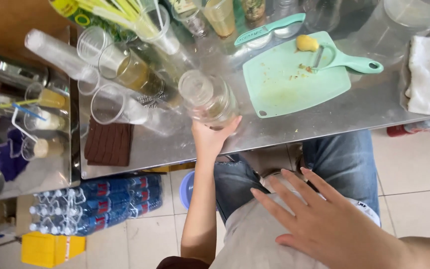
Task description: The person shakes a shaker cup vigorously to mix a beverage. They then open the shaker and pour the mixed drink into a smaller plastic cup. Finally, they place a straw into the cup.
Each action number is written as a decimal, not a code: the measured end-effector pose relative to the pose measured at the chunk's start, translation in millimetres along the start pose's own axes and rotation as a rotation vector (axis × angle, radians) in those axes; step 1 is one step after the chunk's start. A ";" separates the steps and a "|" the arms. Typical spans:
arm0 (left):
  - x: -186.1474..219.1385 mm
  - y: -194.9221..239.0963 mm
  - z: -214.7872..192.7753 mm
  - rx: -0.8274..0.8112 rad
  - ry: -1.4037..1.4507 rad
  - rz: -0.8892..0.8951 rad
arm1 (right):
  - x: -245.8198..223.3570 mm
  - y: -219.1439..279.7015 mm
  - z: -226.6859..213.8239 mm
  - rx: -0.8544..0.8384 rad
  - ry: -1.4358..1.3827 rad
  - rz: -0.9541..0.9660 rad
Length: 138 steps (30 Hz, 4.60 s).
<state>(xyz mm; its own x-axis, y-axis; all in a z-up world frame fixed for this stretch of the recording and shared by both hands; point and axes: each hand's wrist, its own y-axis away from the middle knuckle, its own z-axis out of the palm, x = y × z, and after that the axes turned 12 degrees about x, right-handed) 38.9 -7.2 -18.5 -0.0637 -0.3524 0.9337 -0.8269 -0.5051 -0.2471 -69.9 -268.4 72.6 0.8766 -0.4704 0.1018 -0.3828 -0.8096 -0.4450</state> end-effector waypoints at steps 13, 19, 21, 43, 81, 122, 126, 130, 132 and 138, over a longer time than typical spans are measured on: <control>171.2 -25.1 -89.3 -0.124 -0.649 0.526 | 14.6 6.6 -3.6 0.044 0.045 0.147; 171.8 -55.9 -68.0 -0.494 -0.290 0.622 | 12.8 11.3 1.8 0.074 0.008 0.144; 168.2 -60.2 -64.9 -0.518 -0.306 0.588 | 13.4 12.8 1.3 0.078 0.017 0.151; 193.6 -46.0 -107.9 -0.415 -0.426 0.528 | 10.3 23.7 17.3 0.097 -0.061 0.196; 150.0 -5.3 -72.0 -1.268 1.964 0.452 | 26.4 63.8 85.0 -0.278 -0.216 0.173; -67.7 -1.5 -36.5 0.482 -0.130 0.136 | 90.9 -95.4 142.3 0.928 -2.713 1.406; -58.2 0.9 -35.5 0.451 -0.146 0.140 | 100.3 -94.9 129.0 1.129 -2.618 1.529; -56.2 1.6 -35.5 0.427 -0.161 0.117 | 75.3 -76.5 115.3 1.005 -2.477 1.504; -54.4 0.6 -35.0 0.421 -0.164 0.115 | 81.2 -68.3 115.8 1.015 -2.545 1.193; -54.0 3.0 -39.3 0.379 -0.128 0.161 | 99.3 -74.8 98.8 0.981 -2.909 1.246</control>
<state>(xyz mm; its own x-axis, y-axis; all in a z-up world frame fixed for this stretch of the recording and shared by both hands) 17.8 41.3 -59.5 -0.0857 -0.5329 0.8418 -0.5468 -0.6812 -0.4869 74.6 -219.9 28.2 -0.4682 0.8765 0.1120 -0.8110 -0.4765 0.3394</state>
